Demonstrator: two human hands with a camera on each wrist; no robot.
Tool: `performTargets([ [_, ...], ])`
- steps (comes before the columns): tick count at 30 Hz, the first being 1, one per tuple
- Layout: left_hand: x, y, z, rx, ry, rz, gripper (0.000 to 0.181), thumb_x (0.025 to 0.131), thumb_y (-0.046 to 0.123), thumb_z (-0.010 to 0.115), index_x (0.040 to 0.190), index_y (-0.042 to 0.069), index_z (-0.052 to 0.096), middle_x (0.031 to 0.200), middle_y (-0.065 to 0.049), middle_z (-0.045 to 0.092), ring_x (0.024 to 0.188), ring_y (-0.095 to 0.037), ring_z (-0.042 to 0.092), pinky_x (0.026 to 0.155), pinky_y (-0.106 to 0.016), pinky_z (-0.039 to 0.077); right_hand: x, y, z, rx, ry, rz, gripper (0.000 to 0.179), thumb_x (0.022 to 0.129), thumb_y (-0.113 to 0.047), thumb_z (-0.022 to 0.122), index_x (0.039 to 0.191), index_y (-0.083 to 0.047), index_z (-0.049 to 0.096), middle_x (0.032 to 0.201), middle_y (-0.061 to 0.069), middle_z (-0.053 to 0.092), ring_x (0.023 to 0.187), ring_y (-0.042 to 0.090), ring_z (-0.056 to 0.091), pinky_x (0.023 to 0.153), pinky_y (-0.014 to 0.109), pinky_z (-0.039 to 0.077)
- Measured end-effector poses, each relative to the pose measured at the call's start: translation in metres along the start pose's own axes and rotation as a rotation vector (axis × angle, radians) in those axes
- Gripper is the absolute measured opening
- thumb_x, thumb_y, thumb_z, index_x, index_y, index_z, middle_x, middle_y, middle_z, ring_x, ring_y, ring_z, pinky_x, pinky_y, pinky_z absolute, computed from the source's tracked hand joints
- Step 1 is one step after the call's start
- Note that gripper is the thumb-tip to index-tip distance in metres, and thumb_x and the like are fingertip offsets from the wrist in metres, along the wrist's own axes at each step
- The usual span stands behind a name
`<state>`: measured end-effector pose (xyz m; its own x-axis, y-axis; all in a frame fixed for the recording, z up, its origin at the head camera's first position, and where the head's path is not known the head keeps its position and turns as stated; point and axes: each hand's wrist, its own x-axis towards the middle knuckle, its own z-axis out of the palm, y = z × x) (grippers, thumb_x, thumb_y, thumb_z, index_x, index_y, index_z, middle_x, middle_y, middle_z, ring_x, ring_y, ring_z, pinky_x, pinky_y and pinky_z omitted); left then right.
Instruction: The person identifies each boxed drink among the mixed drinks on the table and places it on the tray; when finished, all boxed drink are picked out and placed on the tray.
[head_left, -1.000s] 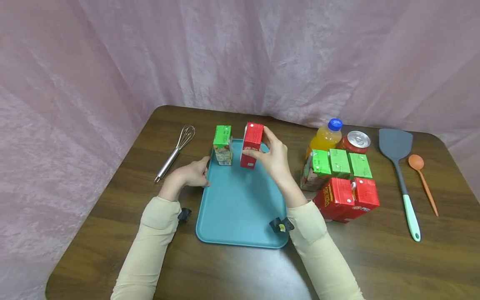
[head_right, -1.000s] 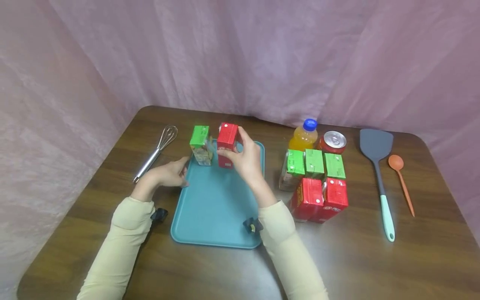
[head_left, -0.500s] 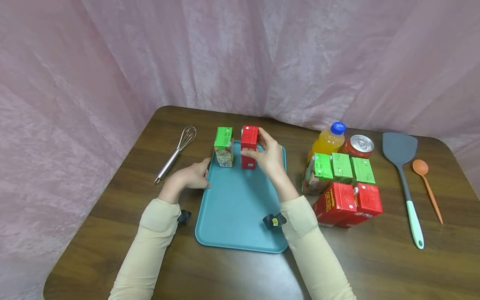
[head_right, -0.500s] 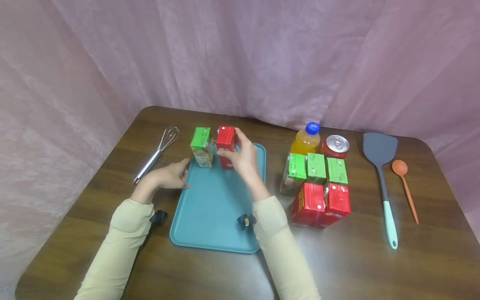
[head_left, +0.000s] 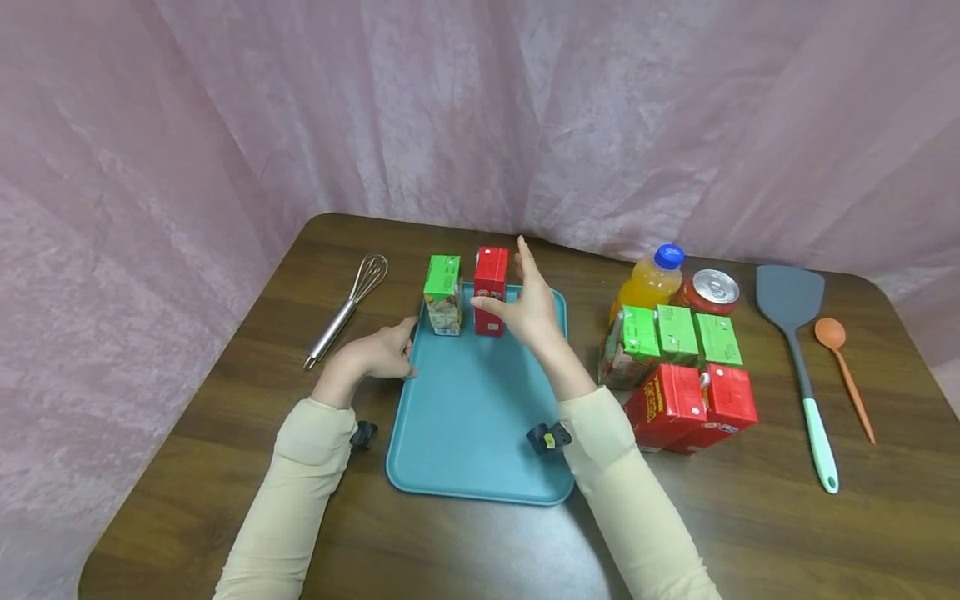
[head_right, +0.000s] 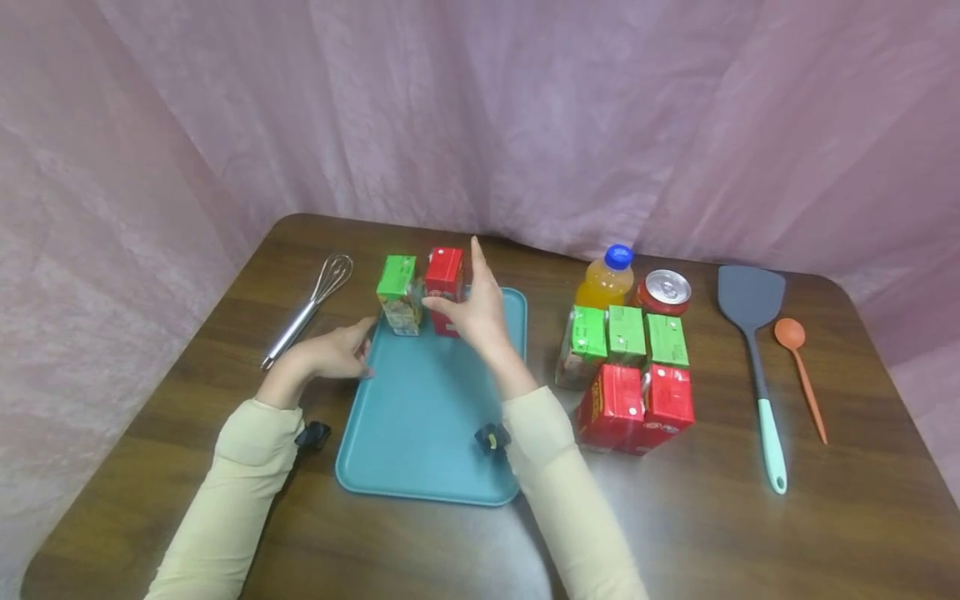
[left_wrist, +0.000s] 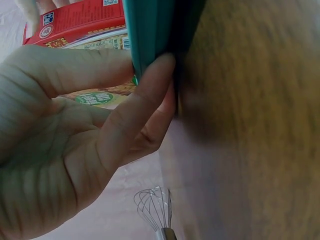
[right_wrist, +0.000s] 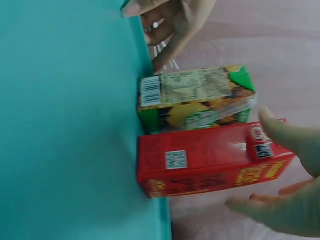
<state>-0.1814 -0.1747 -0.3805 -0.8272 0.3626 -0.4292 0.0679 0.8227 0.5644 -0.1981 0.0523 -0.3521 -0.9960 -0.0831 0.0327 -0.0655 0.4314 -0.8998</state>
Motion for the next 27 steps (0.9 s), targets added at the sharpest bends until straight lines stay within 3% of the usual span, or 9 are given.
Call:
performTargets([
  [7, 0.001, -0.005, -0.001, 0.003, 0.002, -0.001, 0.089, 0.077, 0.001, 0.064, 0.144, -0.010, 0.007, 0.073, -0.005, 0.048, 0.064, -0.016, 0.044, 0.060, -0.029, 0.037, -0.023, -0.019, -0.021, -0.050, 0.009, -0.030, 0.082, 0.084, -0.046, 0.063, 0.149, -0.020, 0.020, 0.150, 0.005, 0.030, 0.135, 0.021, 0.030, 0.104, 0.049, 0.031],
  [17, 0.005, -0.008, -0.003, -0.004, 0.012, 0.029, 0.089, 0.077, 0.001, 0.066, 0.143, -0.012, 0.008, 0.075, -0.005, 0.048, 0.066, -0.016, 0.045, 0.061, -0.028, 0.037, -0.073, -0.045, -0.083, -0.089, -0.052, -0.152, 0.067, 0.085, -0.039, 0.066, 0.143, -0.021, 0.037, 0.140, 0.004, 0.044, 0.130, 0.018, 0.038, 0.107, 0.043, 0.029],
  [21, 0.006, -0.009, -0.004, -0.024, 0.010, 0.011, 0.089, 0.078, 0.001, 0.065, 0.144, -0.011, 0.007, 0.075, -0.005, 0.048, 0.066, -0.017, 0.045, 0.061, -0.029, 0.037, -0.085, -0.036, -0.117, -0.114, -0.088, -0.177, 0.061, 0.086, -0.034, 0.065, 0.141, -0.021, 0.040, 0.138, 0.006, 0.046, 0.130, 0.021, 0.039, 0.106, 0.047, 0.028],
  [27, 0.008, -0.010, -0.004, -0.036, -0.001, 0.021, 0.091, 0.077, 0.000, 0.064, 0.144, -0.011, 0.005, 0.077, -0.006, 0.048, 0.067, -0.017, 0.045, 0.062, -0.029, 0.038, -0.096, 0.003, -0.173, -0.147, -0.136, -0.088, 0.058, 0.088, -0.026, 0.064, 0.140, -0.016, 0.041, 0.139, 0.005, 0.044, 0.131, 0.024, 0.037, 0.106, 0.048, 0.027],
])
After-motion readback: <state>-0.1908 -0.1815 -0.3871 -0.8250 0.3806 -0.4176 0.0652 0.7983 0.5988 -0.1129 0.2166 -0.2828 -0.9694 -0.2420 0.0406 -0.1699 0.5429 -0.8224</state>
